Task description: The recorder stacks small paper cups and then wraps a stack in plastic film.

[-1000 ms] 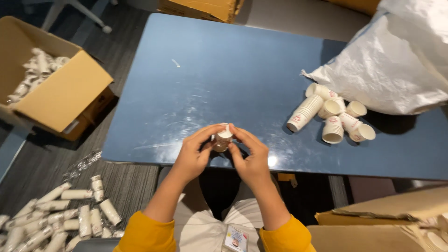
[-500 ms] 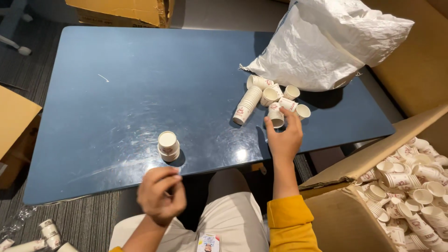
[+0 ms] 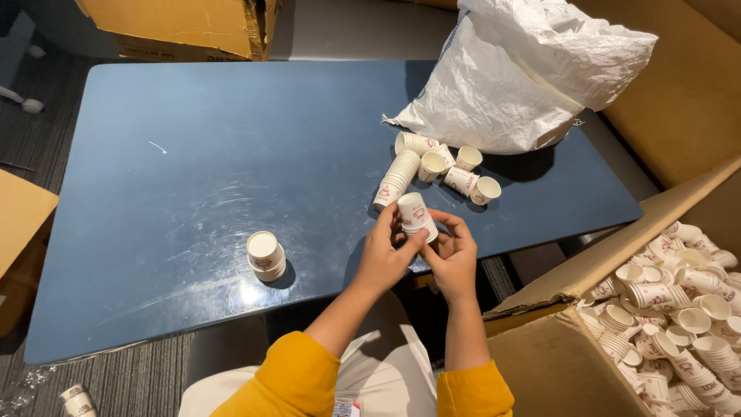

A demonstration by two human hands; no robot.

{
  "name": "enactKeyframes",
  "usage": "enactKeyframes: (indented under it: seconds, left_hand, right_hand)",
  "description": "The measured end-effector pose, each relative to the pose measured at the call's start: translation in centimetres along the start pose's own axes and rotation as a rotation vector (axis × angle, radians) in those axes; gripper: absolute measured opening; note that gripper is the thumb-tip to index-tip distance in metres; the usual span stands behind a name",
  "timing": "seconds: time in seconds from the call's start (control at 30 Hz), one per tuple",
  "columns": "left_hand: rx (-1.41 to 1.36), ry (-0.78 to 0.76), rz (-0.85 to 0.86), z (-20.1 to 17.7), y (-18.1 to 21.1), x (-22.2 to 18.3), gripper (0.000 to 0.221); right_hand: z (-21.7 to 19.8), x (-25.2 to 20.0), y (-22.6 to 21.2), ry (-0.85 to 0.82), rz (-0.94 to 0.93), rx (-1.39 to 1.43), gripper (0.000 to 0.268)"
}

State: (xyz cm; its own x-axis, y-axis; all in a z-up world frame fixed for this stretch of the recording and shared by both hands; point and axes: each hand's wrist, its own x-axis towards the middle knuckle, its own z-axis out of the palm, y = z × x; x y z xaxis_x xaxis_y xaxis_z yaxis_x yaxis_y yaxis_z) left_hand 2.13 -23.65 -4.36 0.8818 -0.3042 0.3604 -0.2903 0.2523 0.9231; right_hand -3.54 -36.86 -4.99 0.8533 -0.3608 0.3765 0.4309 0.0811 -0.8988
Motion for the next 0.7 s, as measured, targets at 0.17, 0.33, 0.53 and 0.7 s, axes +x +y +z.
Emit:
enactKeyframes:
  seconds: [0.17,0.33,0.53,0.7]
  left_hand:
    - [-0.114,0.021,-0.100,-0.1,-0.3,-0.2,0.047]
    - [-0.096,0.020,-0.053,-0.8,0.2,-0.4,0.044]
    - [-0.261,0.113,-0.003,-1.1,0.3,-0.7,0.043]
    - [-0.423,0.177,0.083,-1.3,-0.7,-1.1,0.046]
  right_hand:
    - [0.0,0.0,-0.7,-0.076,0.059,-0.149,0.059]
    - [1.2,0.2,-0.5,-0.085,0.011,-0.357,0.053]
    - [2.8,0.6,-1.5,0.001,-0.008,-0.626,0.048]
    - [4.0,1.0,-1.1,0.205,-0.042,-0.915,0.057]
